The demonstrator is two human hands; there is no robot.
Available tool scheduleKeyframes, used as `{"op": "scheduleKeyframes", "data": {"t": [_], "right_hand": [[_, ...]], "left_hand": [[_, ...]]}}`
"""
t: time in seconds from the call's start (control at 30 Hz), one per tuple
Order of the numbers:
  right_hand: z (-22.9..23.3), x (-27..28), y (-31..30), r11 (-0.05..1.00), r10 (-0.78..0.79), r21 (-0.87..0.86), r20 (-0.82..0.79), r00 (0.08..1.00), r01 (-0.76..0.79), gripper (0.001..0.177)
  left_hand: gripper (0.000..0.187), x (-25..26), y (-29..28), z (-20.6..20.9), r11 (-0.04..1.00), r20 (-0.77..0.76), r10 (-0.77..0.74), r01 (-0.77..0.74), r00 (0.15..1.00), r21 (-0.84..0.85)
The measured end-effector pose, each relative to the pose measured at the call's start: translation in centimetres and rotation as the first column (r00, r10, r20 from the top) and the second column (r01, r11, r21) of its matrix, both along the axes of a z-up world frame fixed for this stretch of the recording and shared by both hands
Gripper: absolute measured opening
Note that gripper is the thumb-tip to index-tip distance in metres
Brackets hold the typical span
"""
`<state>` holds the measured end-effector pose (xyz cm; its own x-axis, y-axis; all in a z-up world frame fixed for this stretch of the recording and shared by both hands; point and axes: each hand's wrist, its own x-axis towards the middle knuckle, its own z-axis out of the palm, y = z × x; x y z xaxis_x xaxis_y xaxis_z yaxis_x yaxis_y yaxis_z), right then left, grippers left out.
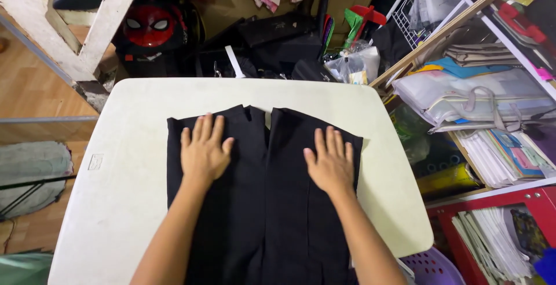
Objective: Folding various items of clothing, including a towel, shorts, and underwear, on a table.
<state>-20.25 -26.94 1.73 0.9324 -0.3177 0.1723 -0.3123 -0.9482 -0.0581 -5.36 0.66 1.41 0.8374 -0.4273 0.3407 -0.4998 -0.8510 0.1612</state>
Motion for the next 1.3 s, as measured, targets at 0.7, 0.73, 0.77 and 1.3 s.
{"op": "scheduleKeyframes", "data": {"t": [0.7, 0.73, 0.77, 1.3], "right_hand": [[4.6, -13.3, 11.6, 0.990, 0.077, 0.089, 0.311, 0.947, -0.109, 0.070], [4.7, -12.9, 13.2, 0.982, 0.132, 0.094, 0.275, 0.952, -0.164, 0.070], [4.9, -12.3, 14.8, 0.970, 0.193, 0.095, 0.243, 0.951, -0.222, 0.071], [0.5, -20.7, 8.4, 0.875, 0.435, 0.123, 0.223, 0.872, -0.468, 0.077]], "left_hand": [[0.065, -17.0, 4.8, 4.2, 0.950, -0.013, -0.177, 0.167, 0.984, -0.263], [0.064, -18.1, 3.9, 3.9, 0.947, -0.034, -0.225, 0.210, 0.974, -0.242], [0.064, -19.0, 3.0, 3.6, 0.941, -0.050, -0.268, 0.250, 0.962, -0.226], [0.070, -20.2, 15.4, -2.7, 0.835, 0.042, -0.533, 0.533, 0.845, -0.138]]}}
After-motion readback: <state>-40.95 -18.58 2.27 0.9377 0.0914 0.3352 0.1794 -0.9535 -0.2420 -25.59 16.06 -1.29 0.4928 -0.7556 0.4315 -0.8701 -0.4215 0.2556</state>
